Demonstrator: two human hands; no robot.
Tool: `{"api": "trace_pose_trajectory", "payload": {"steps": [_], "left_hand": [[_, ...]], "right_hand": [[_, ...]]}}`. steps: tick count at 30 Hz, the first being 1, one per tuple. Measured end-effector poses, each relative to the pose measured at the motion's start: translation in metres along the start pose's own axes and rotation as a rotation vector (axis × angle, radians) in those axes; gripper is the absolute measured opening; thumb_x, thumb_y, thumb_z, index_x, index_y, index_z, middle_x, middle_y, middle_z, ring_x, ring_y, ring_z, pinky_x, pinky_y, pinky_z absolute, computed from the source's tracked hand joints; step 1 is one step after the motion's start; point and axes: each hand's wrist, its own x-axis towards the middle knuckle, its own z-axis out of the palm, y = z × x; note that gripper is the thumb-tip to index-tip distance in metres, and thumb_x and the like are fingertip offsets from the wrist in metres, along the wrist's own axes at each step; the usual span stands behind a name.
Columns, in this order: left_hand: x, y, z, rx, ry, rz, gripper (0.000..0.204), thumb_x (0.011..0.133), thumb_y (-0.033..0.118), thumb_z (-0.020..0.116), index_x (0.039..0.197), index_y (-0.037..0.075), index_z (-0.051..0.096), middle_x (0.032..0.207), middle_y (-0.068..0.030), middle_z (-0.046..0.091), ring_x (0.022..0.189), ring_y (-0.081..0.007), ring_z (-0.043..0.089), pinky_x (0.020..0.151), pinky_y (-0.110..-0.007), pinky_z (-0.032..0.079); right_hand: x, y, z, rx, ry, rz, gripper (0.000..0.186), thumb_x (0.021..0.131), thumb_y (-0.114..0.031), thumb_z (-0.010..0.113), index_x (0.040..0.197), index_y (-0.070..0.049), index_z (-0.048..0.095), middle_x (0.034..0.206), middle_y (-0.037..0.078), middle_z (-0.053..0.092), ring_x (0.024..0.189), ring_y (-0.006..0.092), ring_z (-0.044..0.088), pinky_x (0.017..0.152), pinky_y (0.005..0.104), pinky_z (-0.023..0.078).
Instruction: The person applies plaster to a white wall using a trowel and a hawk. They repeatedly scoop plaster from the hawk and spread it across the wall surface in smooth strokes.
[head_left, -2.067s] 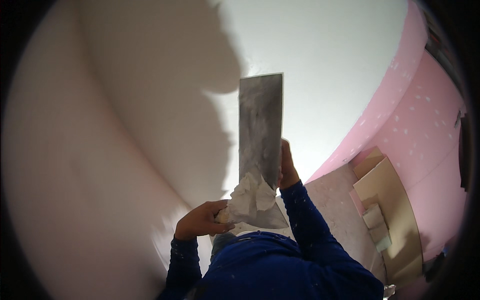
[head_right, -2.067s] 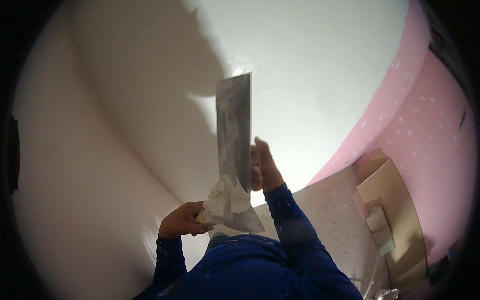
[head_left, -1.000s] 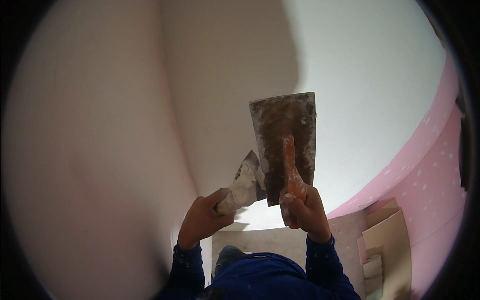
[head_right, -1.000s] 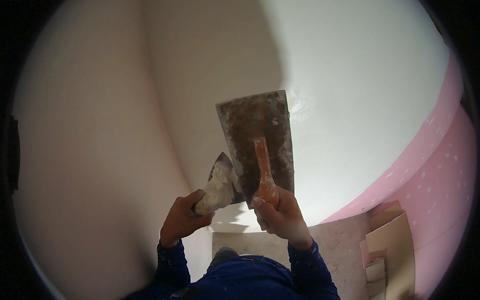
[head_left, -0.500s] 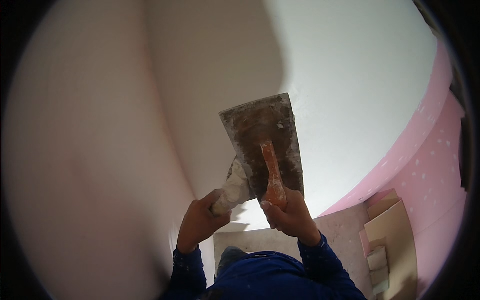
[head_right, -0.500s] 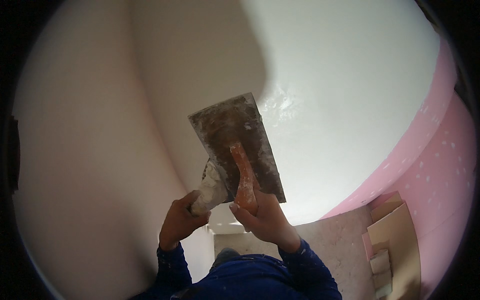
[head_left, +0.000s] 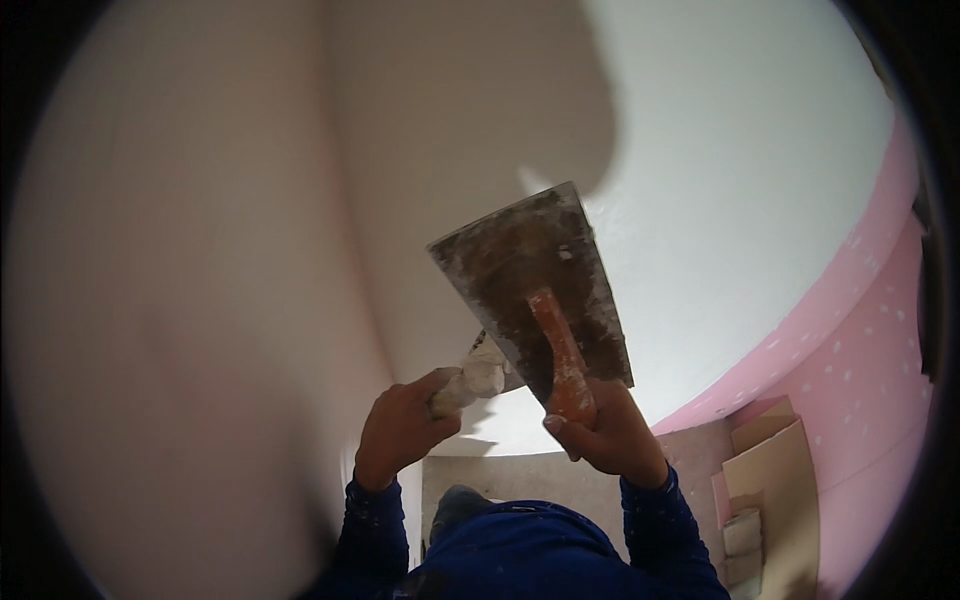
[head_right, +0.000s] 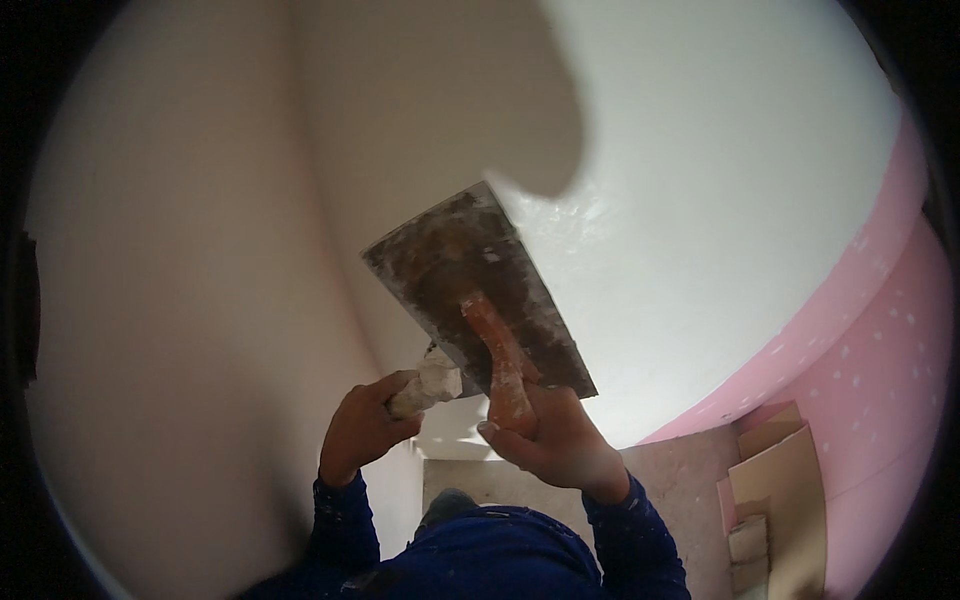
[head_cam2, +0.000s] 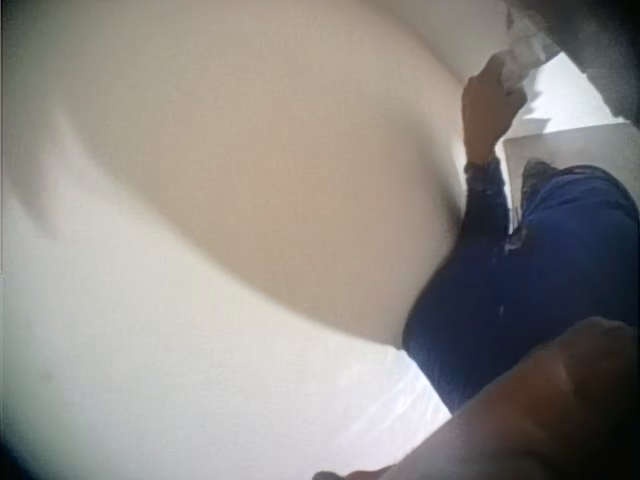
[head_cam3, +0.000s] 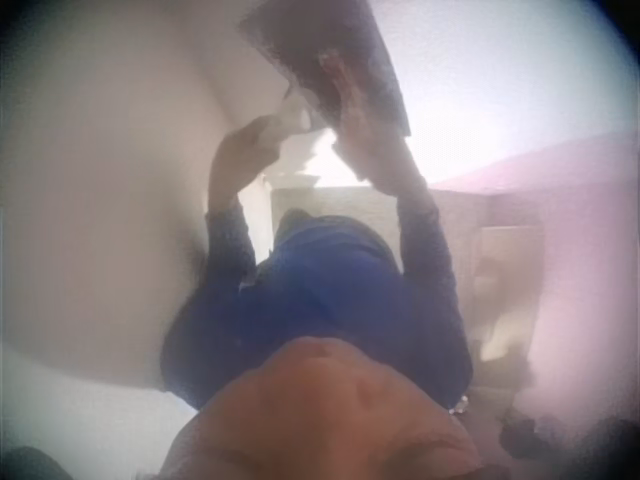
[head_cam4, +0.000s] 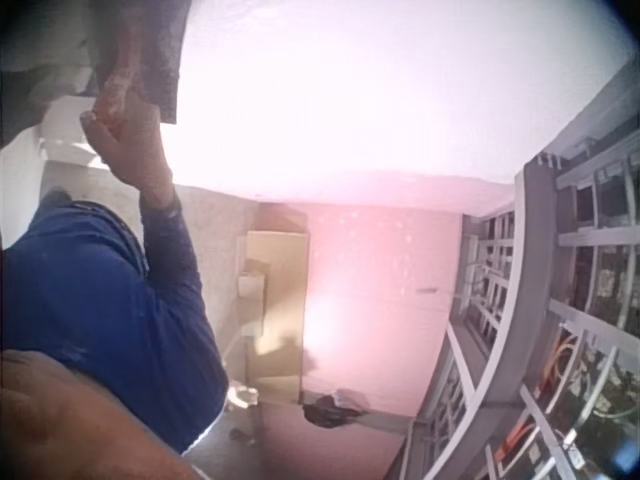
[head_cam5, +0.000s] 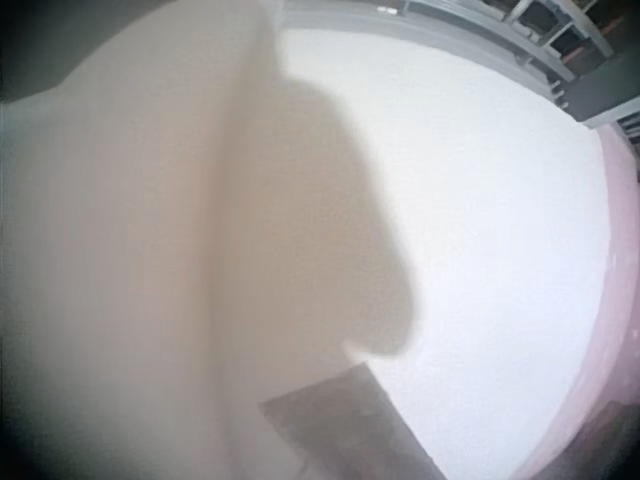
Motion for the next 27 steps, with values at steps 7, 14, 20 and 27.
{"api": "trace_pose_trajectory", "payload": {"steps": [7,14,20,27], "left_hand": [[-0.005,0.012,-0.003,0.05,0.031,0.015,0.053,0.076,0.02,0.078,0.127,0.01,0.067,0.086,-0.0211,0.073,0.075,-0.0359,0.072,0.075,-0.042,0.057],[-0.002,0.006,0.005,0.061,-0.009,0.033,0.054,0.078,0.024,0.074,0.13,0.016,0.062,0.075,-0.0177,0.07,0.072,-0.0393,0.069,0.071,-0.048,0.056],[-0.008,0.013,0.001,0.011,0.101,0.055,0.052,0.079,0.03,0.076,0.128,0.017,0.063,0.086,-0.021,0.071,0.079,-0.0446,0.069,0.072,-0.051,0.056],[-0.013,0.001,-0.015,0.001,0.218,0.002,0.052,0.088,0.028,0.074,0.132,0.004,0.061,0.114,-0.019,0.073,0.104,-0.0327,0.07,0.088,-0.04,0.056]], "right_hand": [[0.018,-0.001,0.014,0.1,0.062,0.005,0.027,0.098,-0.026,0.067,0.085,-0.004,0.058,0.057,0.001,0.057,0.046,0.0085,0.056,0.043,0.0236,0.044],[0.021,0.024,0.018,0.099,0.122,0.098,0.027,0.1,-0.027,0.065,0.086,-0.005,0.057,0.059,0.001,0.057,0.045,0.0079,0.054,0.041,0.0238,0.043],[0.036,0.039,-0.007,-0.172,0.263,-0.225,0.029,0.1,-0.025,0.064,0.081,-0.005,0.057,0.057,0.002,0.058,0.045,0.0087,0.057,0.041,0.0253,0.045],[0.075,-0.056,-0.095,0.106,0.353,-0.47,0.023,0.099,-0.027,0.059,0.092,-0.005,0.058,0.066,0.004,0.059,0.051,0.0126,0.059,0.042,0.0265,0.047]]}}
